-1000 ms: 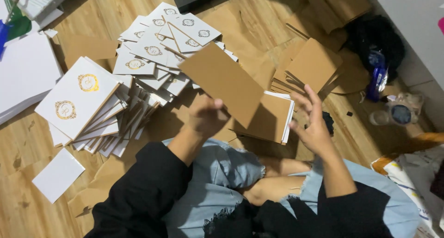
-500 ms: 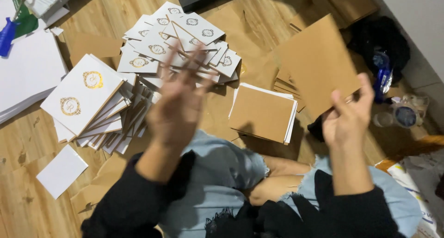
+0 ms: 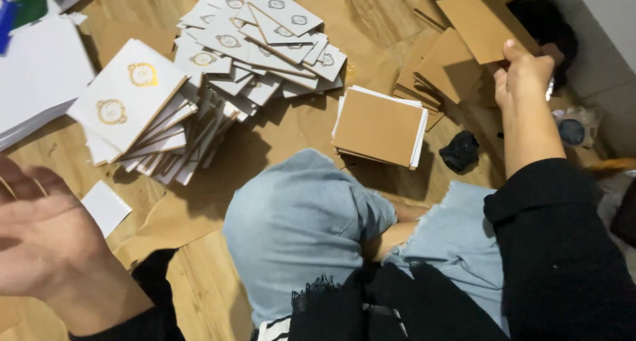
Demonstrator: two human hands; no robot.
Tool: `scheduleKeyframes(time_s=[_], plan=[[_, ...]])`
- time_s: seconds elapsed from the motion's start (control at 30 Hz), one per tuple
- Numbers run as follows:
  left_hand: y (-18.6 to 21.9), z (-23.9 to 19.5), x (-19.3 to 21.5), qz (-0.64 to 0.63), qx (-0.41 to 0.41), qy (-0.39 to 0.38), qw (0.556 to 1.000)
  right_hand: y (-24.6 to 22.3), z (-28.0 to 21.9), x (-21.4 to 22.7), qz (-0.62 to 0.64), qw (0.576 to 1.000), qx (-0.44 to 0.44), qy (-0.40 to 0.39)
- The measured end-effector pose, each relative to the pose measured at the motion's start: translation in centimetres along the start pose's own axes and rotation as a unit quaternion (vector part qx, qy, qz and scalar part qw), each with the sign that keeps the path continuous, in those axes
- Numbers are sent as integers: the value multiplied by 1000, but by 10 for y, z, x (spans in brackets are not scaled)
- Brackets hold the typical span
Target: Assembling printed cards by placing them into brown cardstock folders.
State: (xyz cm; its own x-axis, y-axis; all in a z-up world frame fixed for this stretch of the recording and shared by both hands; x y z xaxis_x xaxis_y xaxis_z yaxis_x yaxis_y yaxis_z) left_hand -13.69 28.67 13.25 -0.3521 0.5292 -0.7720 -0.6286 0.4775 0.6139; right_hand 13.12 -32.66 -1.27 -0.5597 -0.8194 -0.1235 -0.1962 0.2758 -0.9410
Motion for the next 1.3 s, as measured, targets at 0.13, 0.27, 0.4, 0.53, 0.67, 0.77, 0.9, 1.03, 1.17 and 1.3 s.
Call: scheduleKeyframes(time_s=[0.13, 0.27, 0.4, 0.53, 0.67, 0.77, 0.9, 1.03, 1.17, 1.3], plan=[[30, -6, 24, 66, -39, 118, 990, 24, 9, -5, 107, 989, 87, -61], [38, 8, 123, 103, -162, 211, 958, 68, 50, 20, 105, 985, 74, -114], [10, 4, 240, 324, -303, 269, 855, 133, 149, 80, 1, 997, 21, -75], [-52, -31, 232, 669, -125, 138, 720, 122, 144, 89, -321, 916, 89, -224], [-69, -17, 262, 858, -103, 1, 504, 113, 107, 102, -377, 875, 146, -267], [-71, 21, 331, 940, -18, 5, 341, 104, 68, 133, -462, 813, 212, -284], [-72, 45, 290, 974, -58, -133, 171, 60, -15, 122, -701, 637, 218, -233], [-81, 51, 327, 972, -117, -205, -24, 37, -57, 83, -668, 697, 79, -249], [-80, 61, 350, 966, -132, -210, -68, 56, -56, 79, -678, 671, 159, -255], [-79, 56, 320, 970, -139, -200, -1, 57, -62, 64, -656, 694, 139, -263]])
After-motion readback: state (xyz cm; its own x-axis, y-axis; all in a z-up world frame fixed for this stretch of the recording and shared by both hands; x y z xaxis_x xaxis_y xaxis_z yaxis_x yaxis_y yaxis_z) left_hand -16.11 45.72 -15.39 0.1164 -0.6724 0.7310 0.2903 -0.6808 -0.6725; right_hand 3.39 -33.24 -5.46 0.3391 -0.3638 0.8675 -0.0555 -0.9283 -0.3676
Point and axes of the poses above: each hand's wrist, its own z-axis towards the middle knuckle, its own x-axis out of the back of the hand, y = z × x, the point moved 3 cm from there along z, towards the middle knuckle, and after that the axes turned 13 degrees about -y, right-handed, at the moved point
